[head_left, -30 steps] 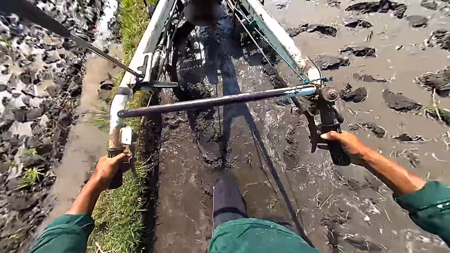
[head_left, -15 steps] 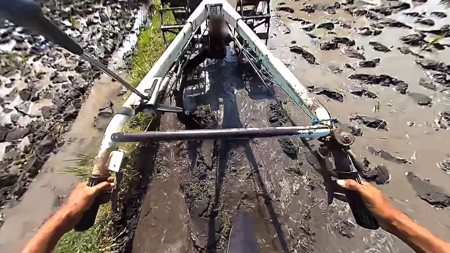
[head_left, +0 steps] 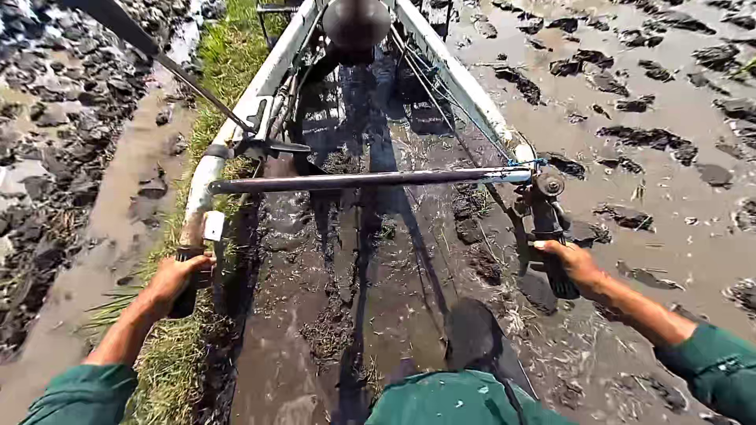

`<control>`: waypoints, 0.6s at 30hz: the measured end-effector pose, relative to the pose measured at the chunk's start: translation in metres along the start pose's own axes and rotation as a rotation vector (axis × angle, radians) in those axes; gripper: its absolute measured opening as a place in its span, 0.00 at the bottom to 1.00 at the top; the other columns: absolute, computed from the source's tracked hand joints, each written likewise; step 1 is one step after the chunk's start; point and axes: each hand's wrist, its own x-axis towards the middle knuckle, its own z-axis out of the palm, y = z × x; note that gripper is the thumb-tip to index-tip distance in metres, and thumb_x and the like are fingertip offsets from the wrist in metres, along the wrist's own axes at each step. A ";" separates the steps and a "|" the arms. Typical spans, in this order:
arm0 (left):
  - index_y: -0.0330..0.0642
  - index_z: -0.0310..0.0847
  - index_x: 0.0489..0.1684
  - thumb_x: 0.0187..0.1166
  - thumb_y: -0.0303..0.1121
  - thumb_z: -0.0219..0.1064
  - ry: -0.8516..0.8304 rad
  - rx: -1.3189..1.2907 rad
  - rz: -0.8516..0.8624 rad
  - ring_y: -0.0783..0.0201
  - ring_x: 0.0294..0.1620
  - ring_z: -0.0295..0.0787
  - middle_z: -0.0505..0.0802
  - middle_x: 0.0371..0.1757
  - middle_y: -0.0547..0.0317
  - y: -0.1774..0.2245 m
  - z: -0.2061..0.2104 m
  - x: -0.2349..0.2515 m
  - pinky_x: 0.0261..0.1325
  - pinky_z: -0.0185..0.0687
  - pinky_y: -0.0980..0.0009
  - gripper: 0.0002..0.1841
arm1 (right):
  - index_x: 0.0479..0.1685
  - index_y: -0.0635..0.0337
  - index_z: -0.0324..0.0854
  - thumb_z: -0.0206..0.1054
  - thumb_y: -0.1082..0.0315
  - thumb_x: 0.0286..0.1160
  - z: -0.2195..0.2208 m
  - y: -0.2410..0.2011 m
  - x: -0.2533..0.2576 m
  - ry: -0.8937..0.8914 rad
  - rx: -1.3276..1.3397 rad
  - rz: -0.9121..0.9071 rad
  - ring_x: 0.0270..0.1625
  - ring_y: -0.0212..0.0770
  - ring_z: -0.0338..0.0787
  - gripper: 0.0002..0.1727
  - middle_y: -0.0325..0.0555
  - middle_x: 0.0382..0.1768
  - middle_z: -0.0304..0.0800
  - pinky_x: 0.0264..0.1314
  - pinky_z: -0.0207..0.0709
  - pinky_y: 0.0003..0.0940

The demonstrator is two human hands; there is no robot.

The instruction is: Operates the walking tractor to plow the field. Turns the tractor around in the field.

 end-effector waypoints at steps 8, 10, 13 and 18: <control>0.39 0.80 0.59 0.89 0.38 0.57 -0.014 -0.020 -0.018 0.67 0.31 0.91 0.92 0.37 0.60 0.089 0.014 0.137 0.38 0.90 0.67 0.14 | 0.67 0.62 0.74 0.51 0.55 0.83 -0.002 -0.077 0.143 -0.036 0.030 -0.005 0.46 0.36 0.93 0.24 0.44 0.46 0.92 0.49 0.87 0.36; 0.39 0.80 0.58 0.88 0.36 0.57 -0.014 -0.030 -0.018 0.69 0.30 0.91 0.92 0.36 0.61 0.118 0.023 0.163 0.37 0.91 0.69 0.13 | 0.68 0.61 0.73 0.52 0.55 0.81 -0.006 -0.095 0.180 -0.036 0.037 0.000 0.46 0.35 0.93 0.25 0.42 0.45 0.92 0.49 0.87 0.36; 0.39 0.78 0.56 0.85 0.31 0.57 -0.008 -0.019 -0.012 0.70 0.31 0.92 0.92 0.35 0.64 0.164 0.034 0.207 0.37 0.91 0.71 0.10 | 0.68 0.61 0.73 0.53 0.54 0.77 -0.007 -0.126 0.235 -0.027 0.060 0.010 0.46 0.35 0.94 0.26 0.41 0.45 0.93 0.49 0.88 0.36; 0.36 0.75 0.61 0.71 0.30 0.61 0.016 0.003 -0.022 0.72 0.34 0.91 0.91 0.38 0.66 0.232 0.056 0.273 0.40 0.91 0.69 0.19 | 0.69 0.65 0.69 0.57 0.55 0.66 -0.001 -0.188 0.313 0.031 0.049 0.017 0.46 0.26 0.92 0.32 0.36 0.47 0.92 0.51 0.87 0.28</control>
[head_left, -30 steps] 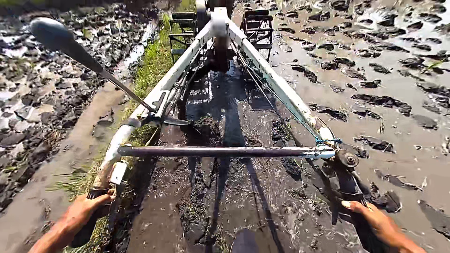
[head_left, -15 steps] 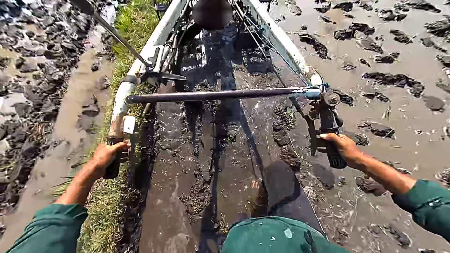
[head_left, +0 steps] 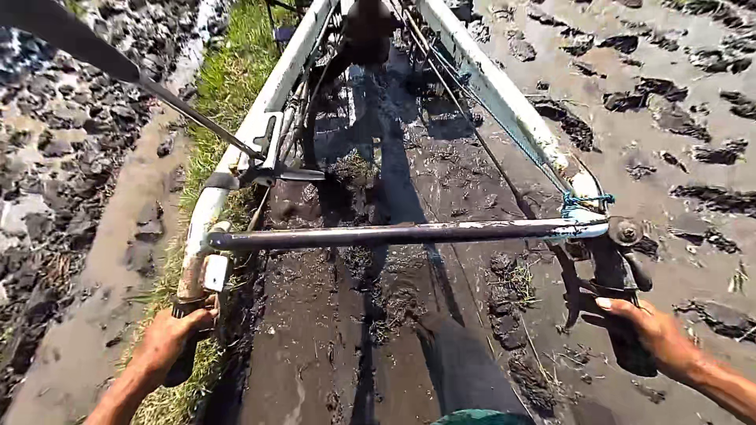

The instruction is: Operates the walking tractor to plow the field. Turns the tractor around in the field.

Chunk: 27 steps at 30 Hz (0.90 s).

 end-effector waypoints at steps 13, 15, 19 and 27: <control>0.32 0.77 0.60 0.76 0.35 0.63 -0.033 0.081 0.023 0.65 0.34 0.86 0.88 0.40 0.55 0.167 0.036 0.186 0.43 0.85 0.61 0.19 | 0.52 0.67 0.78 0.57 0.56 0.71 0.010 -0.138 0.215 -0.009 -0.044 -0.041 0.36 0.28 0.88 0.23 0.39 0.35 0.87 0.43 0.84 0.32; 0.32 0.77 0.62 0.80 0.35 0.62 -0.054 0.065 0.025 0.65 0.35 0.88 0.89 0.41 0.54 0.192 0.041 0.216 0.43 0.86 0.61 0.18 | 0.58 0.67 0.76 0.54 0.56 0.79 0.008 -0.157 0.253 -0.082 -0.002 -0.002 0.40 0.34 0.89 0.22 0.43 0.39 0.87 0.46 0.86 0.37; 0.34 0.79 0.56 0.80 0.33 0.61 -0.048 0.031 0.051 0.67 0.30 0.88 0.89 0.37 0.58 0.241 0.057 0.266 0.38 0.87 0.66 0.14 | 0.51 0.64 0.77 0.51 0.57 0.83 0.014 -0.195 0.317 -0.079 -0.026 0.008 0.32 0.32 0.88 0.19 0.39 0.30 0.86 0.40 0.85 0.34; 0.42 0.78 0.58 0.81 0.31 0.53 -0.092 -0.012 0.010 0.71 0.34 0.92 0.93 0.40 0.66 0.330 0.021 0.410 0.36 0.90 0.71 0.13 | 0.50 0.59 0.77 0.56 0.55 0.76 0.075 -0.301 0.409 -0.117 -0.063 0.024 0.28 0.28 0.88 0.17 0.32 0.27 0.86 0.35 0.85 0.29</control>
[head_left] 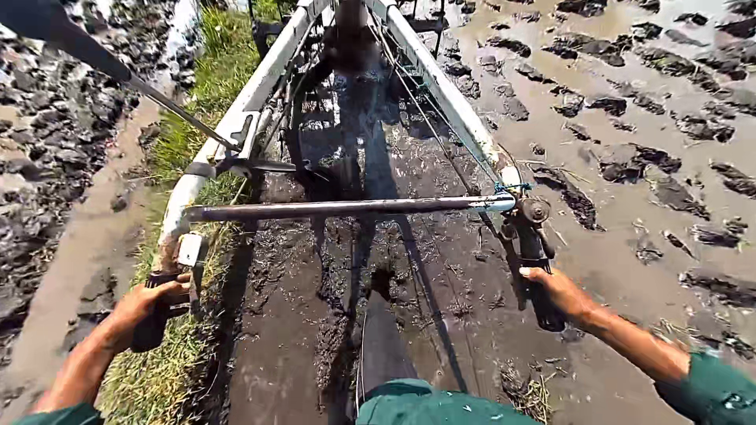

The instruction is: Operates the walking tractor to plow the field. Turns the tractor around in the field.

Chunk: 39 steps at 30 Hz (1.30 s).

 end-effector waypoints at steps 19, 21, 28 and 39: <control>0.35 0.75 0.60 0.69 0.30 0.66 -0.075 -0.037 -0.029 0.67 0.38 0.87 0.88 0.42 0.59 0.219 -0.012 0.294 0.43 0.88 0.64 0.19 | 0.76 0.71 0.60 0.63 0.54 0.58 0.023 -0.203 0.276 0.073 0.046 -0.053 0.47 0.28 0.87 0.43 0.45 0.51 0.84 0.51 0.84 0.31; 0.38 0.77 0.56 0.69 0.30 0.65 -0.082 -0.057 -0.015 0.68 0.37 0.89 0.90 0.40 0.61 0.242 -0.012 0.326 0.41 0.88 0.66 0.17 | 0.76 0.64 0.64 0.68 0.46 0.51 0.015 -0.212 0.317 0.043 0.117 -0.057 0.48 0.32 0.92 0.47 0.41 0.51 0.89 0.49 0.89 0.35; 0.42 0.77 0.47 0.67 0.31 0.61 -0.058 -0.044 0.071 0.69 0.31 0.90 0.90 0.32 0.67 0.333 0.011 0.425 0.36 0.91 0.67 0.12 | 0.79 0.60 0.62 0.65 0.47 0.58 -0.010 -0.277 0.440 0.045 0.170 -0.017 0.52 0.39 0.92 0.45 0.46 0.56 0.90 0.53 0.88 0.39; 0.47 0.74 0.54 0.57 0.32 0.65 -0.011 -0.070 -0.005 0.73 0.40 0.92 0.91 0.39 0.73 0.497 0.066 0.569 0.43 0.93 0.68 0.21 | 0.71 0.59 0.68 0.72 0.42 0.46 -0.052 -0.388 0.627 0.065 0.159 -0.011 0.48 0.25 0.91 0.47 0.30 0.49 0.89 0.52 0.89 0.30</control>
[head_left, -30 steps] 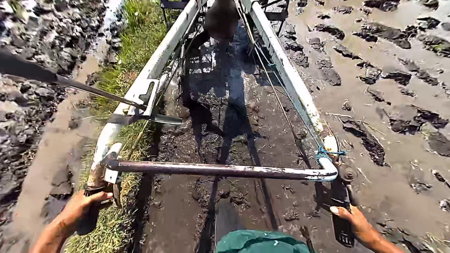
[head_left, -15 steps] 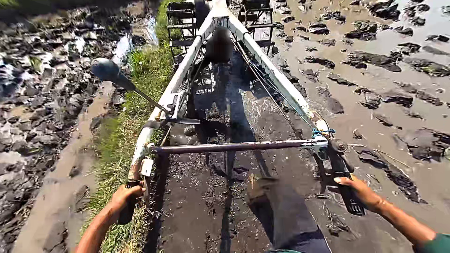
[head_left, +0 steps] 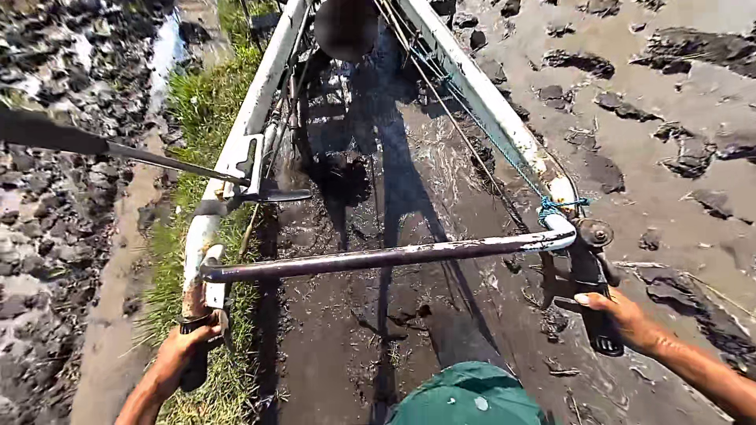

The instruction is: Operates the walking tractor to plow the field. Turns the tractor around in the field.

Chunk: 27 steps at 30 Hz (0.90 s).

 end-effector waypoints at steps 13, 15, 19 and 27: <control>0.34 0.77 0.57 0.75 0.32 0.61 -0.046 0.047 0.041 0.65 0.36 0.88 0.88 0.40 0.58 0.172 0.066 0.170 0.44 0.89 0.62 0.16 | 0.69 0.65 0.69 0.59 0.54 0.66 -0.029 -0.147 0.228 -0.053 0.010 -0.002 0.45 0.35 0.90 0.32 0.45 0.48 0.89 0.48 0.86 0.37; 0.34 0.77 0.56 0.78 0.32 0.61 -0.029 0.039 0.035 0.64 0.34 0.88 0.88 0.36 0.58 0.201 0.073 0.197 0.42 0.88 0.61 0.14 | 0.71 0.65 0.68 0.58 0.54 0.71 -0.031 -0.170 0.264 -0.071 0.030 -0.011 0.49 0.37 0.89 0.31 0.47 0.51 0.88 0.51 0.84 0.39; 0.34 0.78 0.58 0.81 0.33 0.59 -0.030 0.038 0.036 0.64 0.33 0.90 0.90 0.36 0.57 0.256 0.084 0.255 0.41 0.89 0.63 0.15 | 0.72 0.64 0.68 0.54 0.55 0.75 -0.030 -0.221 0.331 -0.085 0.039 -0.004 0.49 0.38 0.90 0.29 0.49 0.52 0.88 0.50 0.84 0.40; 0.37 0.77 0.46 0.74 0.32 0.66 0.077 0.137 0.052 0.70 0.21 0.82 0.85 0.25 0.64 0.371 0.099 0.375 0.28 0.82 0.70 0.10 | 0.63 0.63 0.70 0.56 0.59 0.70 -0.011 -0.342 0.448 -0.044 0.069 -0.006 0.43 0.35 0.93 0.24 0.42 0.42 0.89 0.47 0.89 0.37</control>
